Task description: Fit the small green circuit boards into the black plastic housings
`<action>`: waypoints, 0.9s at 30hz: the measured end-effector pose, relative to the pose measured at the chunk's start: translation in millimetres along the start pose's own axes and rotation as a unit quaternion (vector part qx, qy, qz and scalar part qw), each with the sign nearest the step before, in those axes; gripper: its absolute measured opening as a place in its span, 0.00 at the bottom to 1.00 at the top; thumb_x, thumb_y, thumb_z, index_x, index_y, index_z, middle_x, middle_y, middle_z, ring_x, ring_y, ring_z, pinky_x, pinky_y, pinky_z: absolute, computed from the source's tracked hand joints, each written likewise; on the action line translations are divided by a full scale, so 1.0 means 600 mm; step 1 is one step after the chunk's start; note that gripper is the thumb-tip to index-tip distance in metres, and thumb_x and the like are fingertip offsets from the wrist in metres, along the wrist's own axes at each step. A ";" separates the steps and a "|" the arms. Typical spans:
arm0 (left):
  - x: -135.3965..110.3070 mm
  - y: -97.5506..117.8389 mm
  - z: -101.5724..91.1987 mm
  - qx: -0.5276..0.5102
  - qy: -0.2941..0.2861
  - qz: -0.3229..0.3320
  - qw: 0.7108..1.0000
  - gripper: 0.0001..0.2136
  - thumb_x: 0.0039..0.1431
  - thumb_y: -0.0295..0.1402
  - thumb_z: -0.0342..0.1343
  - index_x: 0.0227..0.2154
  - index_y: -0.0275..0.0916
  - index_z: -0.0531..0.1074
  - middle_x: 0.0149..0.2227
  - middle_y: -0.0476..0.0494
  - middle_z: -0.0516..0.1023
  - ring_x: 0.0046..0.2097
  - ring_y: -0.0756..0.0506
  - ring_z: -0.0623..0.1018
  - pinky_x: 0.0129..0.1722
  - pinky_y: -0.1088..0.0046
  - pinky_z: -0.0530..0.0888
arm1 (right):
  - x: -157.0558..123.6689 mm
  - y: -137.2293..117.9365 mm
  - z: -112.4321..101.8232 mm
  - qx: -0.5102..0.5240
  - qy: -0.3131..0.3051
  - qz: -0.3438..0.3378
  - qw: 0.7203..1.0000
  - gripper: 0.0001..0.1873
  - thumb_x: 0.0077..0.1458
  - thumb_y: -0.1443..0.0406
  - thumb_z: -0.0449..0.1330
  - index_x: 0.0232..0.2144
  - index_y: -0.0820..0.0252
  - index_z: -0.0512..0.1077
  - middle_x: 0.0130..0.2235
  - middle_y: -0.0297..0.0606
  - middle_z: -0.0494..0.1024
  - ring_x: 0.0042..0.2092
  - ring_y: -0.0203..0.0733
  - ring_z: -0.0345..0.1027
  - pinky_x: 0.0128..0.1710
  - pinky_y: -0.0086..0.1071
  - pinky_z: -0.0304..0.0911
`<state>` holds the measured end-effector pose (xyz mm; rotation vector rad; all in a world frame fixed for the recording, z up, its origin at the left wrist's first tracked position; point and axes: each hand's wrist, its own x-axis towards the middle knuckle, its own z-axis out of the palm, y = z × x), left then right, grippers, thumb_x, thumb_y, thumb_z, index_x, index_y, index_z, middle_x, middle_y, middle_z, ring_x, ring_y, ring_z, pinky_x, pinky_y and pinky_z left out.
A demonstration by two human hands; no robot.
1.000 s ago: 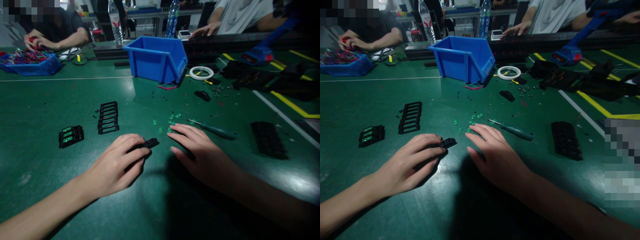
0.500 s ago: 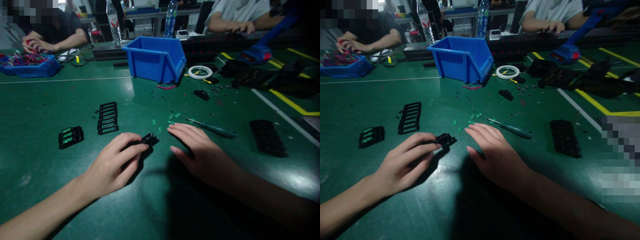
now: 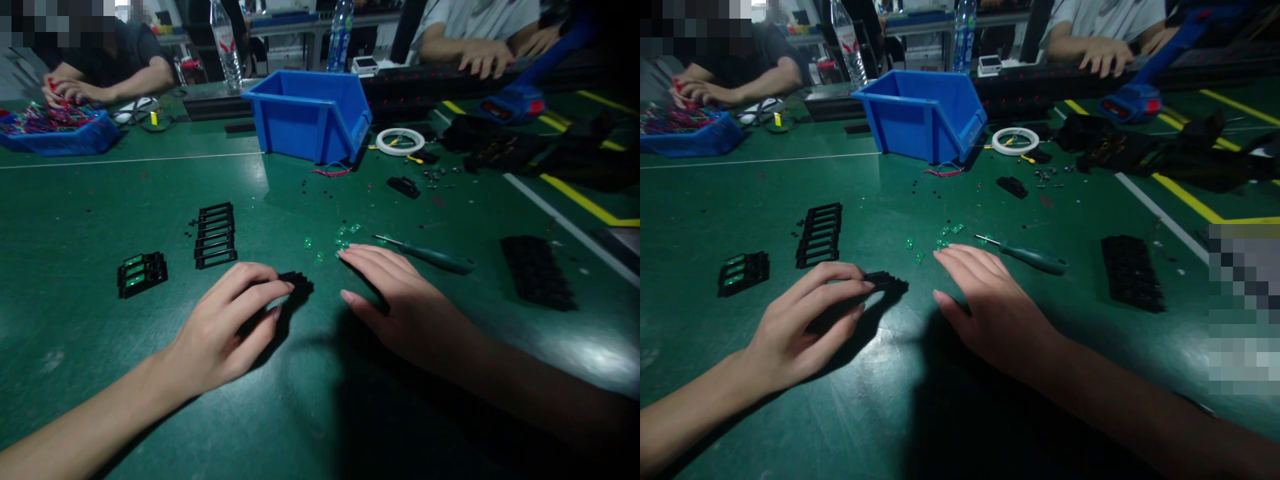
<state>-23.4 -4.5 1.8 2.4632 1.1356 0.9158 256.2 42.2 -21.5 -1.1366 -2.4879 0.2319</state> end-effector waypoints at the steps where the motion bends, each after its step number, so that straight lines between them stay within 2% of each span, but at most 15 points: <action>1: 0.000 0.000 0.000 -0.003 -0.001 -0.001 1.000 0.16 0.63 0.20 0.55 0.53 0.35 0.70 0.51 0.37 0.72 0.52 0.45 0.74 0.52 0.67 0.74 | 0.000 0.000 0.000 -0.001 -0.001 0.001 1.000 0.27 0.66 0.60 0.56 0.63 0.67 0.65 0.63 0.51 0.70 0.64 0.55 0.62 0.65 0.53 0.59; 10: -0.003 -0.005 0.001 -0.030 -0.011 0.012 0.999 0.18 0.63 0.17 0.55 0.54 0.33 0.68 0.47 0.39 0.75 0.49 0.48 0.75 0.50 0.70 0.74 | 0.000 0.001 0.001 -0.004 0.004 -0.002 1.000 0.26 0.65 0.61 0.57 0.62 0.68 0.66 0.62 0.51 0.71 0.64 0.54 0.62 0.65 0.52 0.60; 20: -0.003 -0.003 0.001 -0.014 -0.025 -0.014 0.999 0.15 0.66 0.24 0.56 0.54 0.35 0.68 0.42 0.41 0.77 0.42 0.47 0.76 0.42 0.69 0.75 | 0.001 -0.001 0.000 0.000 0.001 -0.006 1.000 0.25 0.66 0.61 0.56 0.62 0.67 0.65 0.62 0.51 0.71 0.64 0.56 0.62 0.64 0.54 0.61; 27: -0.004 -0.003 0.002 -0.005 -0.021 -0.013 1.000 0.13 0.65 0.25 0.57 0.51 0.35 0.69 0.42 0.41 0.78 0.42 0.47 0.77 0.43 0.70 0.75 | 0.000 0.001 0.000 -0.001 0.001 -0.004 1.000 0.26 0.66 0.61 0.56 0.62 0.67 0.65 0.62 0.50 0.71 0.64 0.54 0.62 0.65 0.51 0.60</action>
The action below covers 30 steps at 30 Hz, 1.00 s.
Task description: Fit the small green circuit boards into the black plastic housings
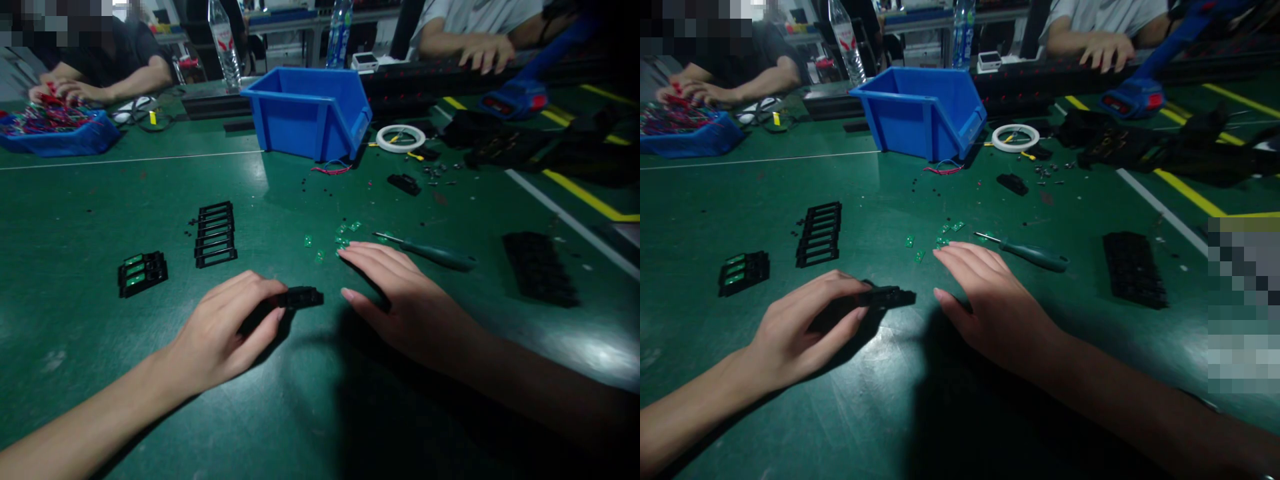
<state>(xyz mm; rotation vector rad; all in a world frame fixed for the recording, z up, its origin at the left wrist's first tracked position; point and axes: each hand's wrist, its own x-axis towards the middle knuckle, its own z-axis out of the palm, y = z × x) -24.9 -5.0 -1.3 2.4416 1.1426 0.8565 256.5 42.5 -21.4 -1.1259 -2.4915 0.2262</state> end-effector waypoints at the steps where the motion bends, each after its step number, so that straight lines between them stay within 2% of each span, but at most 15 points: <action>1: 0.000 0.000 0.000 -0.002 -0.002 -0.001 1.000 0.12 0.65 0.25 0.57 0.51 0.35 0.69 0.42 0.41 0.78 0.42 0.47 0.77 0.43 0.70 0.75 | 0.000 0.000 0.000 -0.001 -0.001 0.001 1.000 0.26 0.66 0.61 0.56 0.62 0.67 0.65 0.62 0.50 0.71 0.64 0.54 0.61 0.65 0.51 0.60; 15: -0.003 -0.001 0.002 -0.015 0.003 -0.011 1.000 0.11 0.64 0.25 0.57 0.48 0.36 0.69 0.41 0.42 0.78 0.41 0.48 0.77 0.42 0.70 0.75 | 0.000 0.000 0.001 0.002 0.006 -0.004 1.000 0.25 0.65 0.61 0.57 0.61 0.66 0.66 0.62 0.50 0.71 0.64 0.54 0.62 0.64 0.53 0.61; 30: 0.001 0.000 -0.002 0.000 -0.007 0.012 1.000 0.13 0.64 0.22 0.58 0.51 0.33 0.70 0.39 0.43 0.74 0.40 0.49 0.72 0.40 0.70 0.72 | 0.003 -0.003 -0.001 0.004 0.004 -0.001 1.000 0.25 0.65 0.62 0.57 0.61 0.68 0.66 0.61 0.50 0.71 0.64 0.53 0.62 0.65 0.50 0.60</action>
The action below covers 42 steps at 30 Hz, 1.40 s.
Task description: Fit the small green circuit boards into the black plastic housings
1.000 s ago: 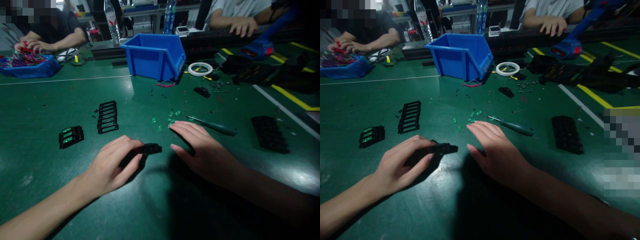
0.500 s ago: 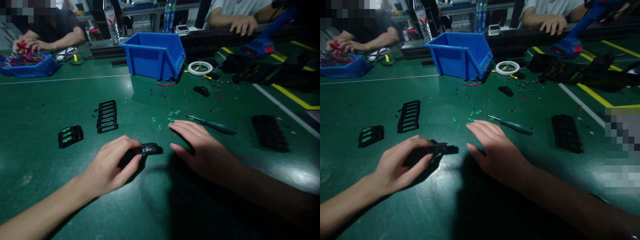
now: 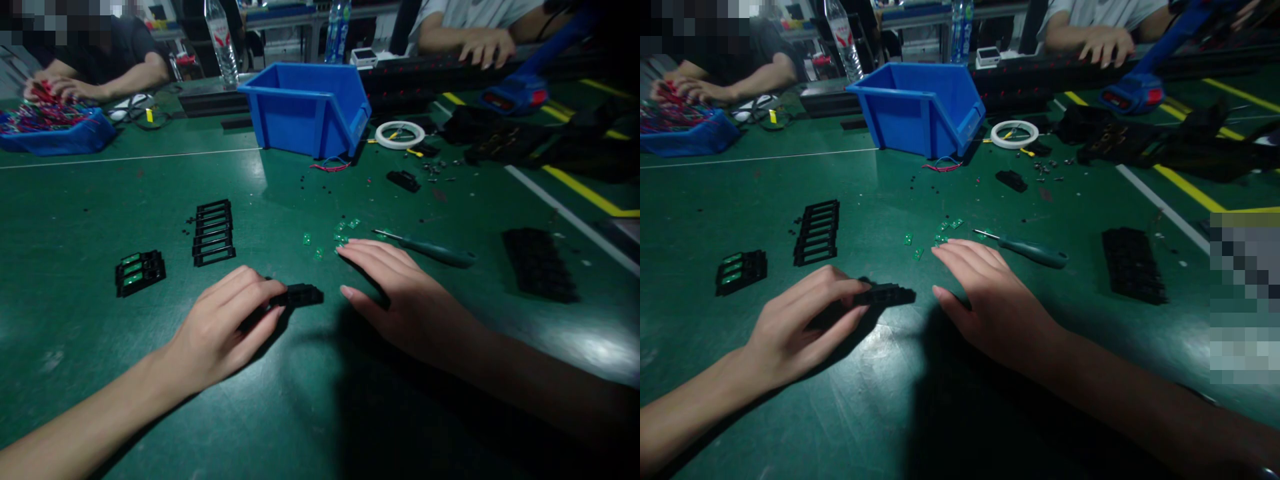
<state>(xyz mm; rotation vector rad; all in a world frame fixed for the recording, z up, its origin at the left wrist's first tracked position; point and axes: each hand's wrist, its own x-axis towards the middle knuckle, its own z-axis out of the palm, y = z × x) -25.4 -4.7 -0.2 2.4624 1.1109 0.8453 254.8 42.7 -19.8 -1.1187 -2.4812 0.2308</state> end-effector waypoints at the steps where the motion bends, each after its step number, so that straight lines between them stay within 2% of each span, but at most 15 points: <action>1: 0.000 0.000 0.000 0.001 0.002 0.000 1.000 0.13 0.64 0.22 0.58 0.51 0.33 0.70 0.38 0.43 0.74 0.39 0.49 0.72 0.39 0.70 0.71 | -0.001 0.000 0.000 0.000 0.000 0.000 1.000 0.25 0.65 0.62 0.57 0.61 0.68 0.66 0.62 0.50 0.71 0.64 0.52 0.62 0.65 0.50 0.59; 27: 0.002 0.001 0.001 0.003 0.010 0.005 1.000 0.10 0.64 0.24 0.58 0.48 0.32 0.71 0.37 0.44 0.74 0.38 0.49 0.73 0.38 0.72 0.71 | -0.002 0.001 0.003 -0.004 0.012 -0.012 1.000 0.25 0.65 0.62 0.58 0.61 0.69 0.67 0.61 0.51 0.72 0.63 0.53 0.63 0.65 0.50 0.61; 42: 0.005 0.003 0.000 0.020 0.031 0.003 0.999 0.12 0.62 0.22 0.60 0.48 0.33 0.71 0.46 0.40 0.73 0.48 0.47 0.75 0.49 0.71 0.74 | -0.002 0.005 0.003 -0.008 0.015 -0.018 1.000 0.24 0.65 0.62 0.57 0.60 0.69 0.67 0.60 0.51 0.73 0.63 0.53 0.63 0.65 0.50 0.61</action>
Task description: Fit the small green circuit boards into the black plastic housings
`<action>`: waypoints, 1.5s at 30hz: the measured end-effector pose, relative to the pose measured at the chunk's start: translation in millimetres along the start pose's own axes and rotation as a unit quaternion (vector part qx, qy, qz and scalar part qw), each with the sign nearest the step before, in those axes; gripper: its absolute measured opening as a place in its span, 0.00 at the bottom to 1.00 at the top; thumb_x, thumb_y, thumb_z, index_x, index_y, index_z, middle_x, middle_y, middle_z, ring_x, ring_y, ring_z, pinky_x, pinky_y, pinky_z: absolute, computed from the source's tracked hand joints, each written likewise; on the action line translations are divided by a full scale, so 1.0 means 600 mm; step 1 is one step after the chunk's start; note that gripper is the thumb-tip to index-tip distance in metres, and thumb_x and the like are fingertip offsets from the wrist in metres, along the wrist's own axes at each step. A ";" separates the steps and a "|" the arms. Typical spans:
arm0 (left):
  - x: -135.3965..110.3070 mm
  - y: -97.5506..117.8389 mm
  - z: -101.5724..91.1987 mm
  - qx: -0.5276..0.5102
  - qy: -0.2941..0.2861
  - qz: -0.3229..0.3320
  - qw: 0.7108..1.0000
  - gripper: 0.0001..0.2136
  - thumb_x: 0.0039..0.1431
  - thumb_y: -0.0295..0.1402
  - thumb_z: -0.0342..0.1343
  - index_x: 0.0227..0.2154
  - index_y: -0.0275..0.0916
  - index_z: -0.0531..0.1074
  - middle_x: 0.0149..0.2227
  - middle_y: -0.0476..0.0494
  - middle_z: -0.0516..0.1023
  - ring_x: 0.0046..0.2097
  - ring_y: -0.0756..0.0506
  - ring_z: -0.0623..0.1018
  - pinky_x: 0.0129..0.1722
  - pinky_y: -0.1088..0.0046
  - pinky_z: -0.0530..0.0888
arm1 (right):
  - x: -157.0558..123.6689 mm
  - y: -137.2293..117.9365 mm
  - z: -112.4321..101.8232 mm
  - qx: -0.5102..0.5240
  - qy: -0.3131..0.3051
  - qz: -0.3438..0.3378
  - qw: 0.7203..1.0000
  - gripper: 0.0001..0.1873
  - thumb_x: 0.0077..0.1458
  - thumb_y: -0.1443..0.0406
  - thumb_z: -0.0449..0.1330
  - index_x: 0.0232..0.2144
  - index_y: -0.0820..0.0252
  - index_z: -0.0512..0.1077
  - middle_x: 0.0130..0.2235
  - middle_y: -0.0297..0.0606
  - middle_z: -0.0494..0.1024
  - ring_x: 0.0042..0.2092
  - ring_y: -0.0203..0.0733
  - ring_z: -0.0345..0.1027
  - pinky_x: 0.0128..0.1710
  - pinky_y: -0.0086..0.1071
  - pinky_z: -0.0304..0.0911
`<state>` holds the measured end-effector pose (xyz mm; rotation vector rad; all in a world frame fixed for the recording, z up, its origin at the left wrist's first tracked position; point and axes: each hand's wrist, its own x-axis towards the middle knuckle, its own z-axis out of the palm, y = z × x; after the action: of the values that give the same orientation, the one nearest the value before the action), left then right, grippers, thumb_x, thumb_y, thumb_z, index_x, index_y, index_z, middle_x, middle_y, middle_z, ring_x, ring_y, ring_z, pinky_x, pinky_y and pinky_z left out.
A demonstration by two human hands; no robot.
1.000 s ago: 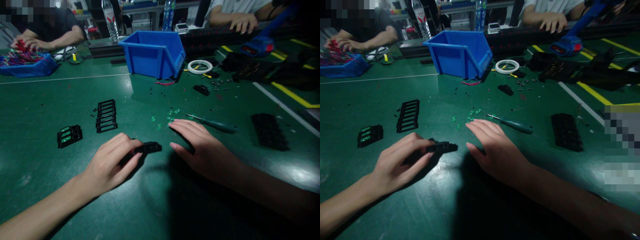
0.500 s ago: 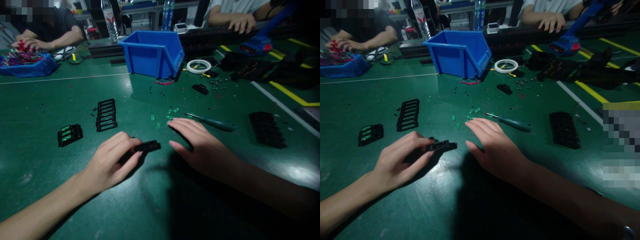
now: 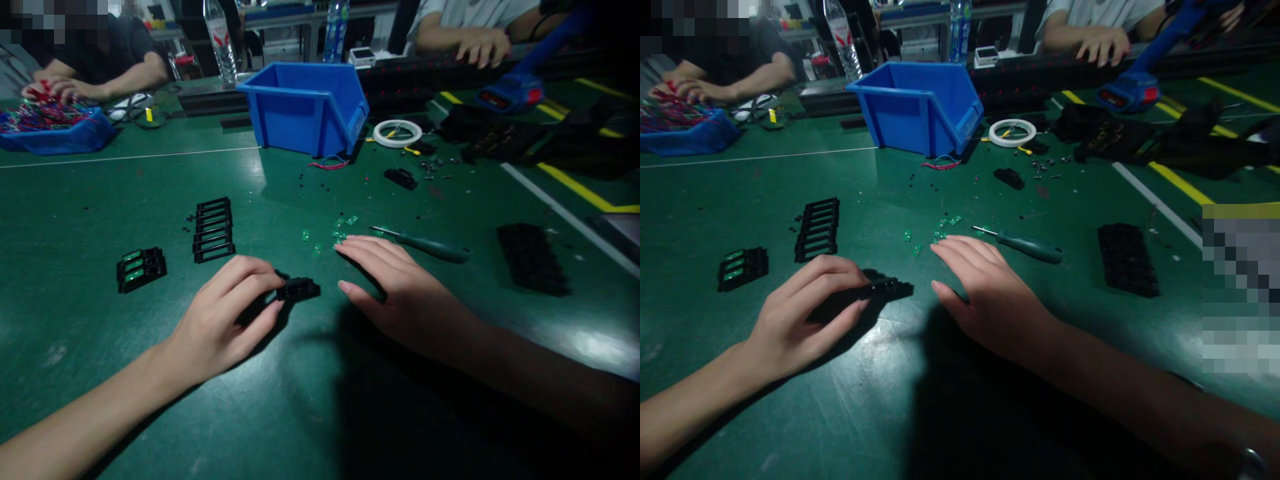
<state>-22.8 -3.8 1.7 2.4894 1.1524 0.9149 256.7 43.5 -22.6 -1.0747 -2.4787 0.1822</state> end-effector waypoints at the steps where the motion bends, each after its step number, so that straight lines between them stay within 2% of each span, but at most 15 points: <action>1: 0.000 0.000 0.000 0.000 0.002 0.000 1.000 0.12 0.62 0.22 0.60 0.48 0.33 0.71 0.47 0.40 0.73 0.49 0.47 0.75 0.50 0.71 0.74 | 0.000 0.000 0.000 0.000 -0.001 0.000 1.000 0.24 0.65 0.62 0.57 0.60 0.69 0.67 0.60 0.51 0.73 0.63 0.53 0.63 0.65 0.50 0.61; 9: -0.004 -0.004 0.004 -0.033 -0.001 -0.005 0.999 0.13 0.62 0.22 0.59 0.49 0.33 0.70 0.50 0.39 0.76 0.53 0.47 0.77 0.56 0.71 0.74 | 0.000 -0.001 0.001 0.000 0.001 0.000 1.000 0.25 0.65 0.62 0.58 0.60 0.69 0.67 0.60 0.51 0.73 0.63 0.54 0.63 0.65 0.50 0.61; 17: -0.010 -0.003 0.005 -0.053 0.003 -0.023 0.998 0.14 0.61 0.22 0.58 0.50 0.36 0.68 0.54 0.38 0.76 0.56 0.45 0.77 0.58 0.68 0.74 | 0.000 -0.001 0.000 0.005 -0.001 0.000 1.000 0.24 0.65 0.63 0.57 0.60 0.68 0.67 0.60 0.52 0.73 0.63 0.55 0.63 0.64 0.52 0.61; 21: -0.009 -0.004 0.006 -0.060 0.007 -0.021 0.998 0.15 0.61 0.22 0.58 0.50 0.36 0.68 0.51 0.39 0.77 0.53 0.45 0.77 0.56 0.66 0.74 | 0.000 0.000 0.000 0.007 -0.001 0.001 1.000 0.24 0.65 0.62 0.57 0.61 0.67 0.66 0.61 0.52 0.72 0.64 0.55 0.63 0.64 0.53 0.61; 30: -0.005 -0.002 0.003 -0.058 -0.039 -0.027 0.997 0.12 0.63 0.24 0.59 0.49 0.35 0.69 0.45 0.42 0.77 0.47 0.47 0.77 0.49 0.69 0.75 | -0.001 -0.001 0.001 0.002 -0.001 0.000 1.000 0.25 0.65 0.62 0.57 0.60 0.69 0.67 0.61 0.52 0.72 0.64 0.54 0.63 0.65 0.51 0.60; 35: 0.000 -0.003 0.002 -0.040 -0.076 -0.027 0.996 0.09 0.64 0.24 0.57 0.47 0.35 0.69 0.47 0.40 0.75 0.51 0.46 0.74 0.53 0.67 0.73 | -0.001 -0.001 0.001 0.004 -0.001 0.001 1.000 0.25 0.65 0.62 0.57 0.61 0.68 0.66 0.61 0.52 0.72 0.64 0.55 0.63 0.64 0.52 0.61; 45: 0.004 -0.004 0.005 -0.008 -0.083 -0.039 0.996 0.07 0.66 0.26 0.56 0.46 0.36 0.70 0.50 0.39 0.74 0.53 0.44 0.73 0.55 0.65 0.71 | -0.002 -0.002 0.001 0.007 -0.002 0.003 1.000 0.25 0.65 0.62 0.57 0.61 0.67 0.66 0.61 0.52 0.72 0.64 0.55 0.63 0.64 0.53 0.61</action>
<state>-21.0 -0.4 -0.8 2.4366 1.1728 0.6792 256.1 42.0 -23.2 -1.0767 -2.4745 0.2030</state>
